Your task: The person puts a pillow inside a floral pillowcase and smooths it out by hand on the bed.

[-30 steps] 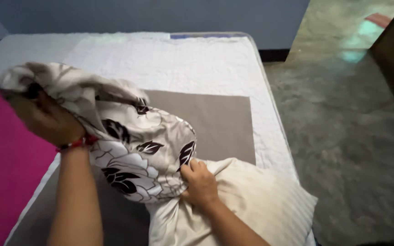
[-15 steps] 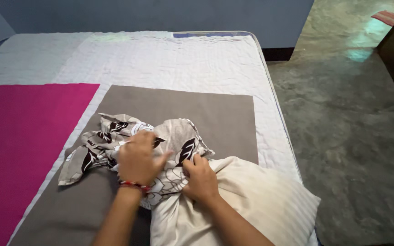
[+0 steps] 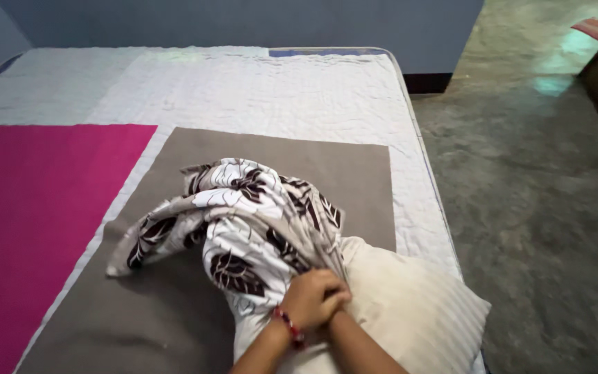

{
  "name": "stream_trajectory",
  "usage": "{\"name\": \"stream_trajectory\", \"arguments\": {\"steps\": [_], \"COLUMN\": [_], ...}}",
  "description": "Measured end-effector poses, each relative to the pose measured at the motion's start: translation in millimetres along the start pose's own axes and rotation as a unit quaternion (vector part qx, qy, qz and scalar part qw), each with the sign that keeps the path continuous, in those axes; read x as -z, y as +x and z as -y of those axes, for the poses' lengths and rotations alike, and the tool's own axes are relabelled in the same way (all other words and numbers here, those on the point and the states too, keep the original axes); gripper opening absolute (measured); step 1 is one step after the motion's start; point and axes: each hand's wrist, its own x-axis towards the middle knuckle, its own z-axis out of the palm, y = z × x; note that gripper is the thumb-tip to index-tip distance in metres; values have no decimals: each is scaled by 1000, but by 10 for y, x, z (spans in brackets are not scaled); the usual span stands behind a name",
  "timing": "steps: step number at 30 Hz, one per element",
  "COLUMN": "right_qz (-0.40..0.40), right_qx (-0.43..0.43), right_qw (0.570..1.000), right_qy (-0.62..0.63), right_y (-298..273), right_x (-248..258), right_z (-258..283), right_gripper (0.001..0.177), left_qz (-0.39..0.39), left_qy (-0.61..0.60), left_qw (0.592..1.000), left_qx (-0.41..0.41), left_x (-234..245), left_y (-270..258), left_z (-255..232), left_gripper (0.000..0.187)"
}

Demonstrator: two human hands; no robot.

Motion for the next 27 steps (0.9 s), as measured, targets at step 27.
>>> {"name": "stream_trajectory", "arguments": {"steps": [27], "right_qz": [25], "right_qx": [100], "right_qw": [992], "right_qy": [-79], "right_y": [17], "right_x": [-46], "right_z": [197], "right_gripper": [71], "left_qz": [-188], "left_qy": [257], "left_qw": [946], "left_qx": [-65], "left_x": [232], "left_y": [435], "left_z": [-214], "left_gripper": [48]}}
